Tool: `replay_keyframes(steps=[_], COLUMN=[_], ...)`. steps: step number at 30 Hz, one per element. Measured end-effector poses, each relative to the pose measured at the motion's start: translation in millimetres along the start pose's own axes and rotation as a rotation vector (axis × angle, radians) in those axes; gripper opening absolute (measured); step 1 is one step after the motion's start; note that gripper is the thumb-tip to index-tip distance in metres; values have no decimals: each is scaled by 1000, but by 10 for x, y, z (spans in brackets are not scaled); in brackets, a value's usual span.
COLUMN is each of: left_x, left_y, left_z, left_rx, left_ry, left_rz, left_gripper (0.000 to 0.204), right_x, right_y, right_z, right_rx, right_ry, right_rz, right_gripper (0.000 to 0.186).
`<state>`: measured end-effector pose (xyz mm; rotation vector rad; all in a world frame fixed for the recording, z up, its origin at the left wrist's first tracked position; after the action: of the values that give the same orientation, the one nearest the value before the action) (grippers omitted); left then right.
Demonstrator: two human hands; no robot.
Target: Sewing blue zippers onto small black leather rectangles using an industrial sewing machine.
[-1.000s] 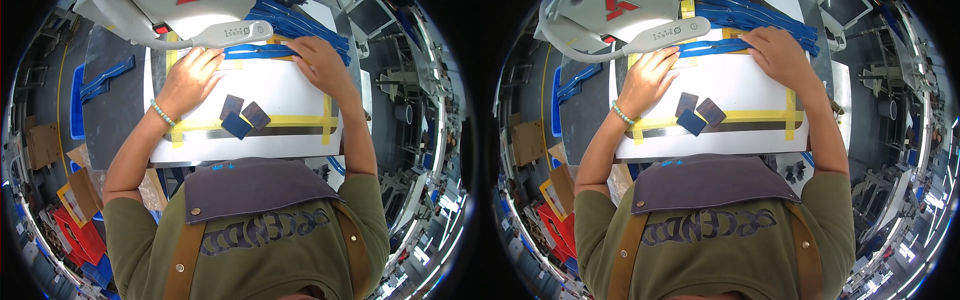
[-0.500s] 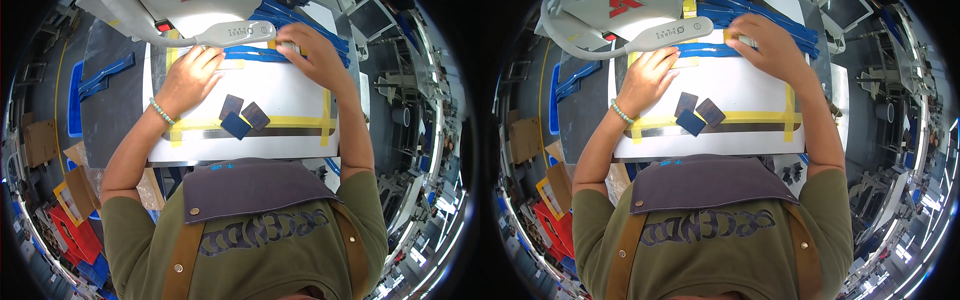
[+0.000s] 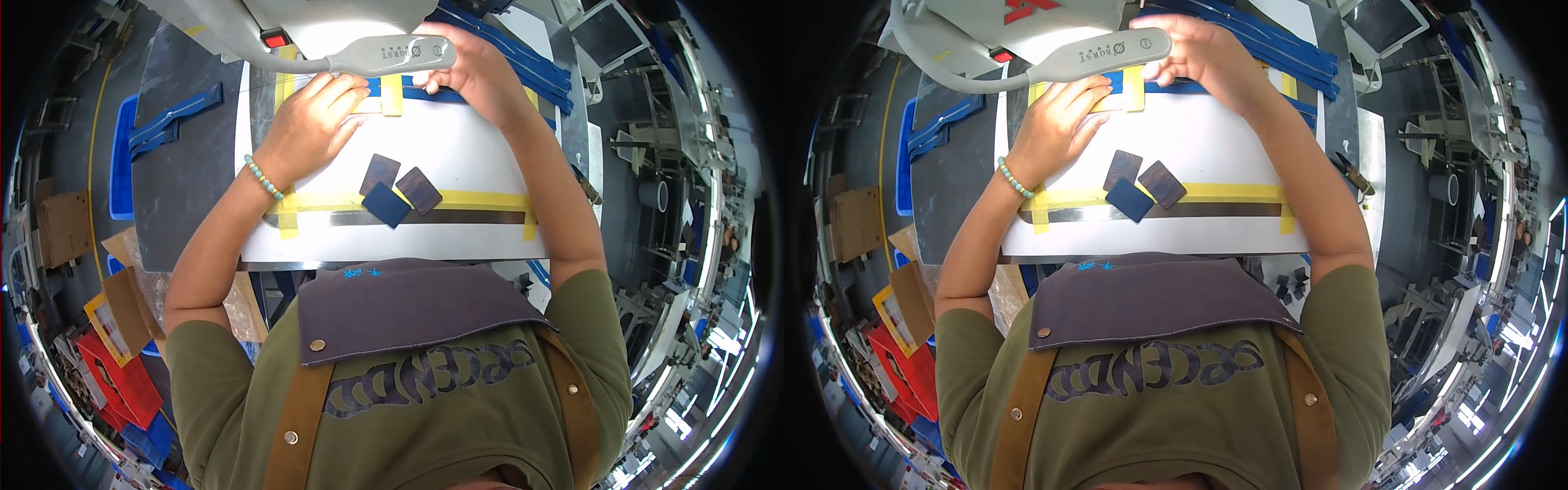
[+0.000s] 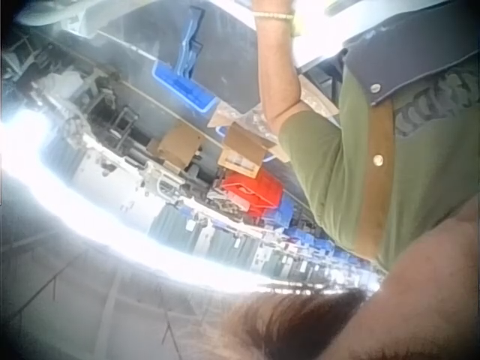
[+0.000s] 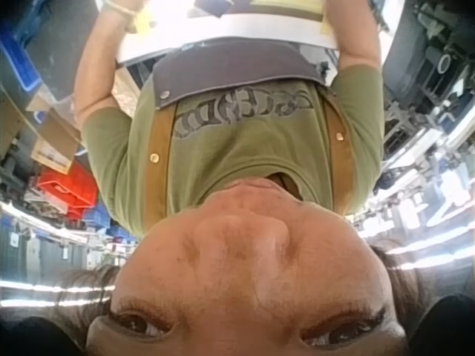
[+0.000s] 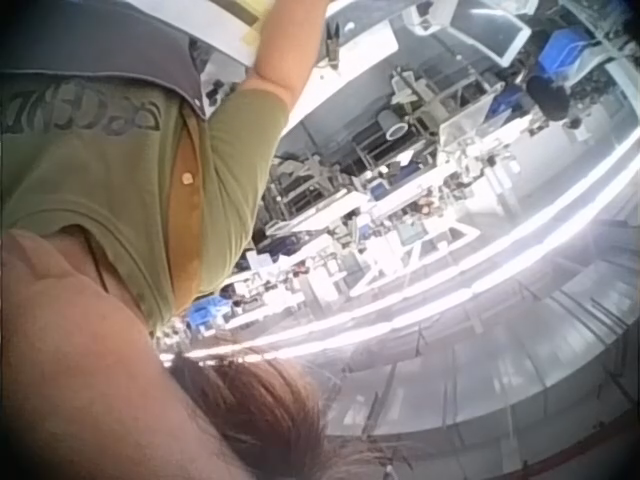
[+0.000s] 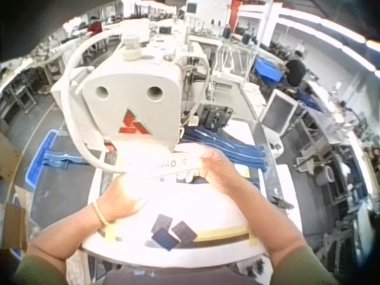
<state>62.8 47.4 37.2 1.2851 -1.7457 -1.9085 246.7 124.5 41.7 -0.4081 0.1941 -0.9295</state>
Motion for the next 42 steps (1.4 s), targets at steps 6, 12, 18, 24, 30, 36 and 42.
replay_keyframes(steps=[6,12,18,24,30,36,42], left_x=[-17,-13,-5,-13,-4,-5,-1], left_y=[-2,-6,-10,22,4,17,-3], left_z=[-29,-40,-50,-66,-63,-61,-20], left_rx=[-44,-74,-89,-137,-137,-128,-58], left_ry=[-21,-27,-29,-76,-69,-67,-22], left_rz=[-1,12,5,-54,-53,-51,12], left_gripper=[32,34,35,36,37,37,36], right_x=[363,361,364,393,374,385,368], right_y=[-267,-168,-183,-272,-309,-434,-539], right_z=[8,-13,-15,34,-59,-51,-191], right_rx=[1429,1396,1400,1403,1425,1444,1334], right_ry=[574,600,618,681,659,644,682], right_rz=[154,128,112,60,56,86,194], right_gripper=[12,10,9,10,28,29,25])
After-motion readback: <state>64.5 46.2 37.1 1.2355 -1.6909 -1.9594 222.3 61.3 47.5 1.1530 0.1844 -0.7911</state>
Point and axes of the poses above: each hand's wrist, its own x-axis away from the middle knuckle, its own y-axis out of the back of the hand, z = x × y, the point moved 8 cm from there along -x, towards the middle knuckle, and after that the axes turned 12 degrees about -x, right-handed, at the moved point
